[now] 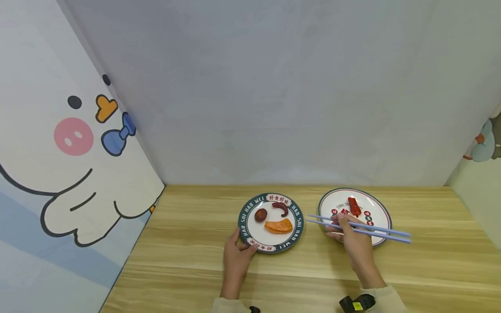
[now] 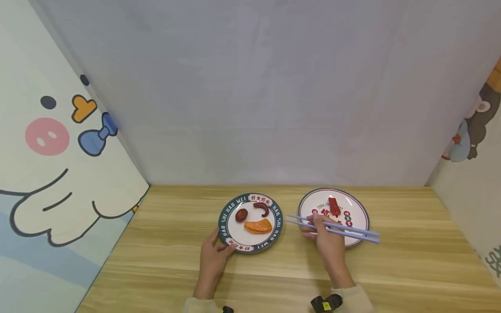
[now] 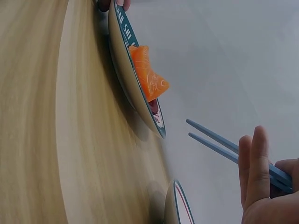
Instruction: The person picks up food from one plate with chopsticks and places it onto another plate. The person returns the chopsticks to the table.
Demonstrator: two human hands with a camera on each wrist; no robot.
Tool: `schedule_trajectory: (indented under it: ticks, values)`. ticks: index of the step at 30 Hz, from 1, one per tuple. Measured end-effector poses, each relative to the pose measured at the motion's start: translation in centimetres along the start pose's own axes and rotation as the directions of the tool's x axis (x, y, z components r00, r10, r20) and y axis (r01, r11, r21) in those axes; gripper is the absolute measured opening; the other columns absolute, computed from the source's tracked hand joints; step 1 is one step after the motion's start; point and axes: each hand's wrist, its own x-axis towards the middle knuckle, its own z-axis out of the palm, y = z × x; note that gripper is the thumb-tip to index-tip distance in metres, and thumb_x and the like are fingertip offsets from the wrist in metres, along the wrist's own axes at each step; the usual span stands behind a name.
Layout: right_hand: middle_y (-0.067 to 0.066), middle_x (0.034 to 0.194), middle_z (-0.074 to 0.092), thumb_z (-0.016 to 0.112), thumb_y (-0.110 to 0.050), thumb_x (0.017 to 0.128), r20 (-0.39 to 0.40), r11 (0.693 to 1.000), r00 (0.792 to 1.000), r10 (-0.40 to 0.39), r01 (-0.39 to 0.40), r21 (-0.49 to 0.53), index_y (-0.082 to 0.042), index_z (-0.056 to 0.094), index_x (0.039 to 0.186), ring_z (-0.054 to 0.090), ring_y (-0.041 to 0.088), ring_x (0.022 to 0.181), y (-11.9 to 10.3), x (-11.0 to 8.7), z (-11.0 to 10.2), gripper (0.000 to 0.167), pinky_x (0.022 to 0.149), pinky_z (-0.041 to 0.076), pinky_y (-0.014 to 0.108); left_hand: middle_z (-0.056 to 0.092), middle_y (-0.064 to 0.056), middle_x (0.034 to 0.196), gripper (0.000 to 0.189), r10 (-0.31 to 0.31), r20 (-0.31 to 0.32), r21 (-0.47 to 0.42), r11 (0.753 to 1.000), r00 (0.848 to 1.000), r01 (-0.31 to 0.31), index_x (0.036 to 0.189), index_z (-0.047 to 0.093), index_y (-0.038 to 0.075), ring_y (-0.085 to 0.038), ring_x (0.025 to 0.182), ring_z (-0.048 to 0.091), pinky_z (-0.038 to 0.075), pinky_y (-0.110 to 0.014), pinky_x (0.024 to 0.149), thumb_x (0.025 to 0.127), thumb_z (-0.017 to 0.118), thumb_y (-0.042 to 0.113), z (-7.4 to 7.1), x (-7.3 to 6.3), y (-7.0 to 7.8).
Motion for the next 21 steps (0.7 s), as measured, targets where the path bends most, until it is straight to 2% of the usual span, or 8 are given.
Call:
schedule_trajectory:
  ticks: [6, 12, 21]
  values:
    - [0.000, 0.088, 0.077, 0.047, -0.010, 0.112, 0.006, 0.999, 1.000, -0.004, 0.004, -0.039, 0.022, 0.060, 0.120, 0.077, 0.010, 0.078, 0.6, -0.3, 0.6, 0.035, 0.076, 0.065, 0.027, 0.054, -0.027, 0.144, 0.078, -0.008, -0.001, 0.006, 1.000, 1.000, 0.009, 0.152, 0.045, -0.012, -0.021, 0.089, 0.065, 0.056, -0.020, 0.065, 0.084, 0.082, -0.008, 0.1, 0.0, 0.2]
    - [0.002, 0.092, 0.075, 0.048, -0.011, 0.113, 0.022, 1.000, 1.000, 0.001, 0.000, -0.020, 0.021, 0.061, 0.117, 0.077, 0.013, 0.079, 1.5, -0.5, 1.0, 0.035, 0.077, 0.066, 0.030, 0.054, -0.027, 0.145, 0.078, -0.016, -0.003, 0.004, 1.000, 1.000, 0.016, 0.152, 0.045, -0.012, -0.022, 0.090, 0.065, 0.056, -0.020, 0.065, 0.084, 0.082, -0.007, 0.1, 0.0, 0.1]
    - [0.006, 0.099, 0.073, 0.046, -0.009, 0.113, 0.022, 0.999, 0.999, 0.024, -0.024, -0.024, 0.021, 0.060, 0.120, 0.077, 0.014, 0.079, 2.2, -0.5, 1.6, 0.034, 0.078, 0.066, 0.033, 0.050, -0.029, 0.148, 0.077, -0.017, -0.004, 0.003, 1.000, 1.000, 0.017, 0.153, 0.045, -0.012, -0.022, 0.091, 0.066, 0.059, -0.024, 0.068, 0.085, 0.082, -0.007, 0.2, 0.1, -0.1]
